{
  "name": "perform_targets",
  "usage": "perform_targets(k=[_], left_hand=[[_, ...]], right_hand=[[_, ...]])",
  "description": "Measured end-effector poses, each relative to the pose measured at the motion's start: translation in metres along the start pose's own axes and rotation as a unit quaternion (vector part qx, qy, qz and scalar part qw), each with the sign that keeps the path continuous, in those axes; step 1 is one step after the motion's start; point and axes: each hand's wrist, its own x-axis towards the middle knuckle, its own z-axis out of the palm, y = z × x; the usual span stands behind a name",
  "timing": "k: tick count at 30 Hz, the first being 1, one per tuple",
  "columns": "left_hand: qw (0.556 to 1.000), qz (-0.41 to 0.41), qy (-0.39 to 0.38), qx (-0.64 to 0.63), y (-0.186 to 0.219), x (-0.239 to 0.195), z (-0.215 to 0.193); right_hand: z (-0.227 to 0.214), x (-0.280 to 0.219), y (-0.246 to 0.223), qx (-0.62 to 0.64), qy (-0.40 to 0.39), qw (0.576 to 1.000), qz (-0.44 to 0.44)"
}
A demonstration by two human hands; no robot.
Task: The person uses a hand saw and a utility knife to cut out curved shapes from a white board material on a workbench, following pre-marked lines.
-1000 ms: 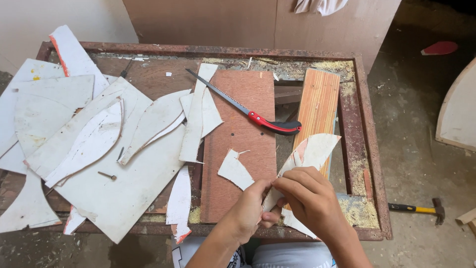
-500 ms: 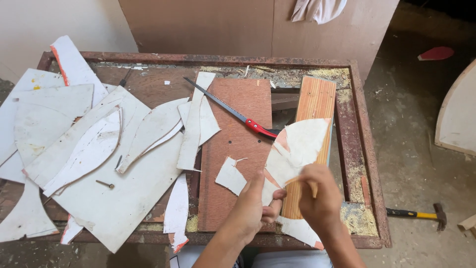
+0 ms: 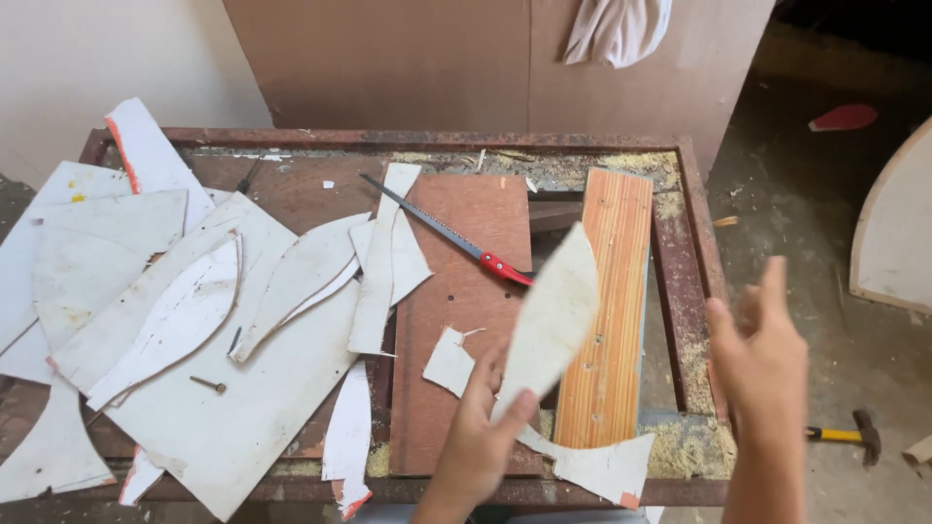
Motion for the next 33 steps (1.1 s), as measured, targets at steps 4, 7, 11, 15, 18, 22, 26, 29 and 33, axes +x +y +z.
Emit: perform_targets(k=[4, 7, 11, 15, 18, 22, 26, 29, 33], left_hand=[[0.972, 0.081, 0.024, 0.221, 0.017, -0.007, 0.010], [0.974, 0.049, 0.022, 0.222, 0.003, -0.007, 0.003], [0.975, -0.116, 0.032, 0.188, -0.007, -0.010, -0.018], [0.966, -0.179, 0.035, 0.184, -0.005, -0.013, -0.022], [0.961, -0.157, -0.009, 0.227, 0.011, -0.020, -0.018], [0.970, -0.146, 0.012, 0.195, -0.004, -0.023, -0.025], [0.968, -0.213, 0.049, 0.125, 0.000, -0.024, -0.031], [0.962, -0.247, 0.067, 0.100, -0.001, -0.028, -0.045], [0.980, -0.121, -0.022, 0.155, -0.020, -0.041, -0.069]], right_hand=[[0.062, -0.026, 0.035, 0.245, -0.133, 0.959, -0.057], [0.098, -0.021, 0.047, 0.410, -0.201, 0.884, 0.106], [0.116, -0.009, 0.064, 0.494, -0.201, 0.845, 0.044], [0.120, -0.009, 0.068, 0.507, -0.198, 0.838, 0.040], [0.111, -0.011, 0.062, 0.529, -0.171, 0.829, 0.064], [0.124, 0.000, 0.087, 0.551, -0.154, 0.820, 0.023], [0.118, -0.011, 0.084, 0.535, -0.137, 0.833, 0.015], [0.120, -0.013, 0.085, 0.519, -0.157, 0.840, 0.010], [0.134, -0.001, 0.099, 0.492, -0.221, 0.842, 0.004]])
